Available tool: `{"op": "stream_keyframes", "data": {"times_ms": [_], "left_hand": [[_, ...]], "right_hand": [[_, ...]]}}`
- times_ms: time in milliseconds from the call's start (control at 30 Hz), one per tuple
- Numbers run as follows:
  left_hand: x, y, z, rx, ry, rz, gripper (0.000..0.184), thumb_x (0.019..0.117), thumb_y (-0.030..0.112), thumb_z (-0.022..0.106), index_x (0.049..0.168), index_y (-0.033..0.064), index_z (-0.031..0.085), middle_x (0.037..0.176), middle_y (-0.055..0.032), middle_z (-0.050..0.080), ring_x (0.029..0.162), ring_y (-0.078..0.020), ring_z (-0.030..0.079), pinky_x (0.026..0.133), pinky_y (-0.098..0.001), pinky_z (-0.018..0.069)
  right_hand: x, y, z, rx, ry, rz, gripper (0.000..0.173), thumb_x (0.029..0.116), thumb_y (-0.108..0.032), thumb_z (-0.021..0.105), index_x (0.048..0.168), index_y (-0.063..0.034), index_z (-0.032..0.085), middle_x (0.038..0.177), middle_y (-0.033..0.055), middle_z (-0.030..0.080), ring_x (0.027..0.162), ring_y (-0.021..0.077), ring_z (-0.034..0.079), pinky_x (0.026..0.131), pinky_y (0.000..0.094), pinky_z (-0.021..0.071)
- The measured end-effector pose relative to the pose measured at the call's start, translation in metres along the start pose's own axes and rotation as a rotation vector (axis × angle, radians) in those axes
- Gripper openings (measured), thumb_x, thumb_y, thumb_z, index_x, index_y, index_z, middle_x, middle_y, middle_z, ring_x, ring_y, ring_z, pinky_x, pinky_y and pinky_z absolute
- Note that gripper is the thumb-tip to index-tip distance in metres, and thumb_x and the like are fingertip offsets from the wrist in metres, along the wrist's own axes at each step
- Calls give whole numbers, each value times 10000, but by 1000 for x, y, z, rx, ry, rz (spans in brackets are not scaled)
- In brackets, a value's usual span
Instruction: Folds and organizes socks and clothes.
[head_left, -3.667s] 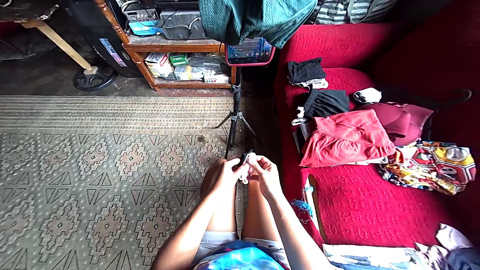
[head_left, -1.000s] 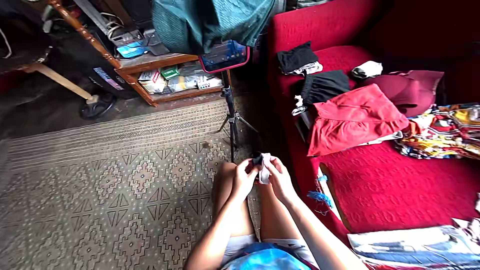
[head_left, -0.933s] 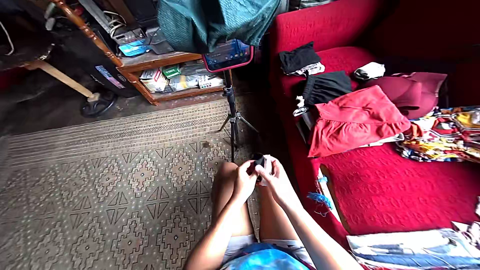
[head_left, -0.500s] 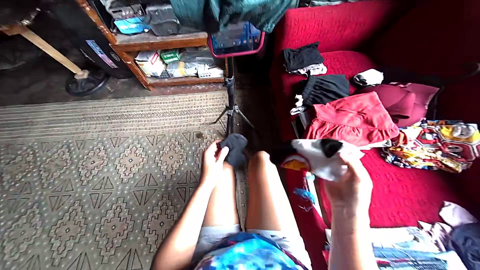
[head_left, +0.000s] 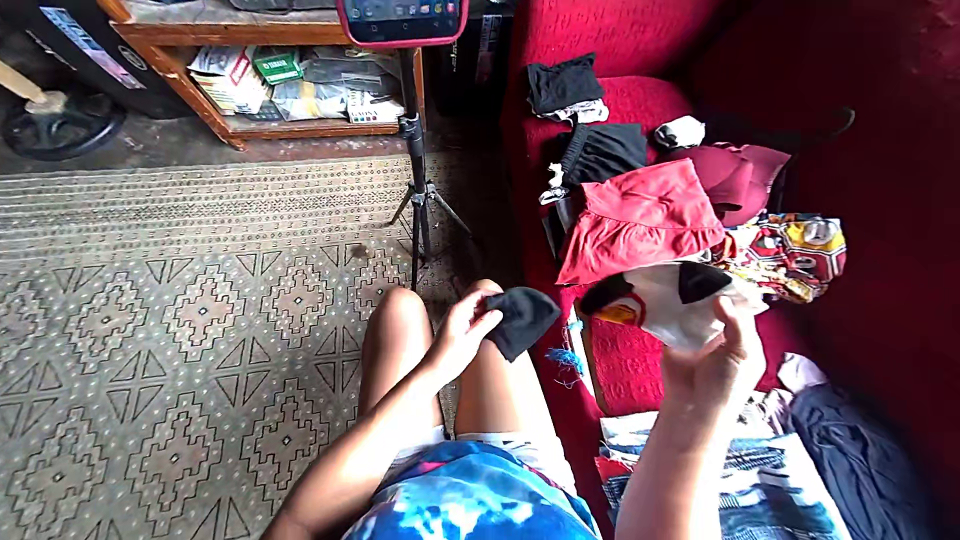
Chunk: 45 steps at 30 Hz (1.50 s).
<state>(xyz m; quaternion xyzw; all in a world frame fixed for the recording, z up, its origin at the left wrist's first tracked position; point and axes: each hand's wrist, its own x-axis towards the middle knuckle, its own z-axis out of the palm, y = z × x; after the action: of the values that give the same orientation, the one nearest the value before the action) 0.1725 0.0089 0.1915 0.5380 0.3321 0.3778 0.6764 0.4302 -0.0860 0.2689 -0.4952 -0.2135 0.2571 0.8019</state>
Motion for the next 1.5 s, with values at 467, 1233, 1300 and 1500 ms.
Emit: {"op": "stream_keyframes", "data": {"times_ms": [467, 1233, 1300, 1500], "left_hand": [[-18, 27, 41, -517, -210, -449, 336, 1077, 128, 323, 1350, 32, 493, 1117, -133, 707, 926, -268, 734, 728, -464, 637], [-32, 25, -83, -352, 53, -20, 741, 1066, 578, 280, 1616, 90, 195, 1506, -105, 523, 1285, -261, 597, 980, -499, 561], [-28, 52, -76, -406, 218, -89, 532, 1104, 392, 244, 1486, 79, 443, 1255, -106, 662, 1057, -205, 682, 853, -403, 599], [-24, 61, -97, -11, 379, 66, 267, 1010, 154, 611, 1242, 35, 665, 1082, -91, 718, 968, -172, 694, 883, -382, 589]], "right_hand": [[-12, 4, 65, 105, -151, 114, 213, 1008, -145, 458, 1157, -108, 605, 1040, 29, 711, 991, 131, 699, 900, 358, 597], [-57, 54, 145, 180, -449, 600, 256, 1065, -127, 368, 1156, -41, 591, 927, 68, 710, 844, 137, 705, 787, 328, 611], [-55, 70, 152, 54, -462, 542, 244, 1075, -131, 369, 1055, -64, 603, 742, 9, 642, 644, 82, 634, 613, 258, 565], [-45, 92, 149, -66, -473, 401, 172, 1070, -87, 448, 1077, -80, 619, 856, -7, 678, 758, 73, 667, 714, 270, 586]]}}
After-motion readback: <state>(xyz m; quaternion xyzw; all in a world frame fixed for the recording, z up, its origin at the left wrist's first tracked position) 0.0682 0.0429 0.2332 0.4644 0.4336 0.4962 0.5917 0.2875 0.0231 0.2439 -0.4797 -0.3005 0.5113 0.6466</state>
